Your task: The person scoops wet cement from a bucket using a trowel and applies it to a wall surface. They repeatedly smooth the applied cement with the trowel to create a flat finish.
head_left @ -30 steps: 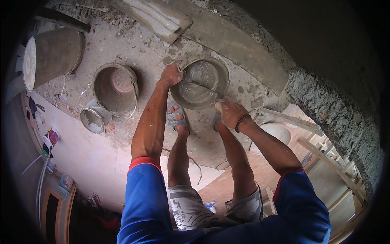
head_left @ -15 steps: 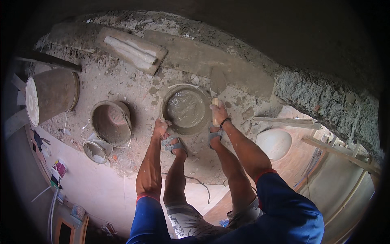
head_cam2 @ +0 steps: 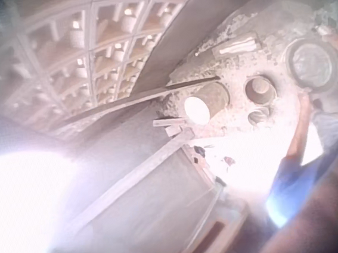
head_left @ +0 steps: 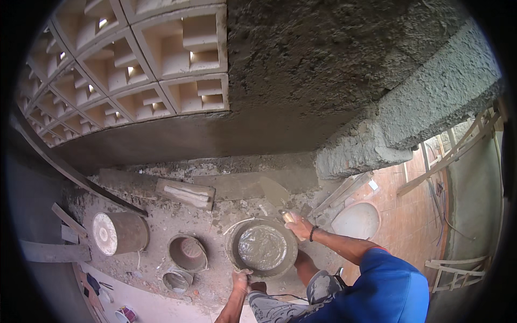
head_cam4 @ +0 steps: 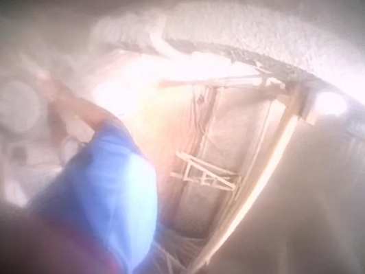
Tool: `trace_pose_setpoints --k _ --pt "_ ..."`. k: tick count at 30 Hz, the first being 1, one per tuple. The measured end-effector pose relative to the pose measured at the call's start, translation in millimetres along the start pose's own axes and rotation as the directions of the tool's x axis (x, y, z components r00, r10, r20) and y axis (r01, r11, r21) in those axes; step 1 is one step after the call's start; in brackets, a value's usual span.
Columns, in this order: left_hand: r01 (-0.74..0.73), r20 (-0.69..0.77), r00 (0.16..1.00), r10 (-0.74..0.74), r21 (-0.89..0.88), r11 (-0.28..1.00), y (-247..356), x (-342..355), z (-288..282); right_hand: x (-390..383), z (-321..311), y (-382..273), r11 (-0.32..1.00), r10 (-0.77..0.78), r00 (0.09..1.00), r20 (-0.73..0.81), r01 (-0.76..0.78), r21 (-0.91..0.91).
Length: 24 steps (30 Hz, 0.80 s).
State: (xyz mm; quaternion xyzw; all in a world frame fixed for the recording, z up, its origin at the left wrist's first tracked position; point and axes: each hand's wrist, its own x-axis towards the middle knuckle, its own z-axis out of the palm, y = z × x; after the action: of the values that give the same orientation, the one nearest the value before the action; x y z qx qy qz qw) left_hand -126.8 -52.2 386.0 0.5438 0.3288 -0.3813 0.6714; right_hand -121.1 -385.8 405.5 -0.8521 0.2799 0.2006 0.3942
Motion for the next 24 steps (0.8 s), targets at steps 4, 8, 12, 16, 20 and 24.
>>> trace_pose_setpoints --k 4,8,12,16,20,24 --pt "0.016 -0.028 1.0 -0.013 0.121 0.992 77 -114 38 -88 -138 -67 0.937 -0.184 0.983 -0.002 0.175 -0.301" --pt "-0.156 0.002 0.988 0.157 0.101 0.983 115 -167 65 -198 -241 -162 0.853 -0.262 0.962 0.082 0.27 -0.447" --pt "-0.199 0.059 0.98 0.193 0.146 0.969 143 -186 82 -235 -259 -196 0.628 -0.459 0.873 0.166 0.451 -0.635" --pt "-0.268 0.08 0.963 0.257 0.192 0.944 159 -193 116 -193 -217 -192 0.586 -0.515 0.856 0.047 0.391 -0.71" --pt "-0.287 0.098 0.957 0.272 0.214 0.934 167 -187 147 -186 -192 -173 0.614 -0.497 0.858 0.126 0.451 -0.648" --pt "-0.274 0.106 0.96 0.259 0.18 0.945 165 -188 172 -225 -255 -165 0.557 -0.456 0.851 0.262 0.502 -0.662"
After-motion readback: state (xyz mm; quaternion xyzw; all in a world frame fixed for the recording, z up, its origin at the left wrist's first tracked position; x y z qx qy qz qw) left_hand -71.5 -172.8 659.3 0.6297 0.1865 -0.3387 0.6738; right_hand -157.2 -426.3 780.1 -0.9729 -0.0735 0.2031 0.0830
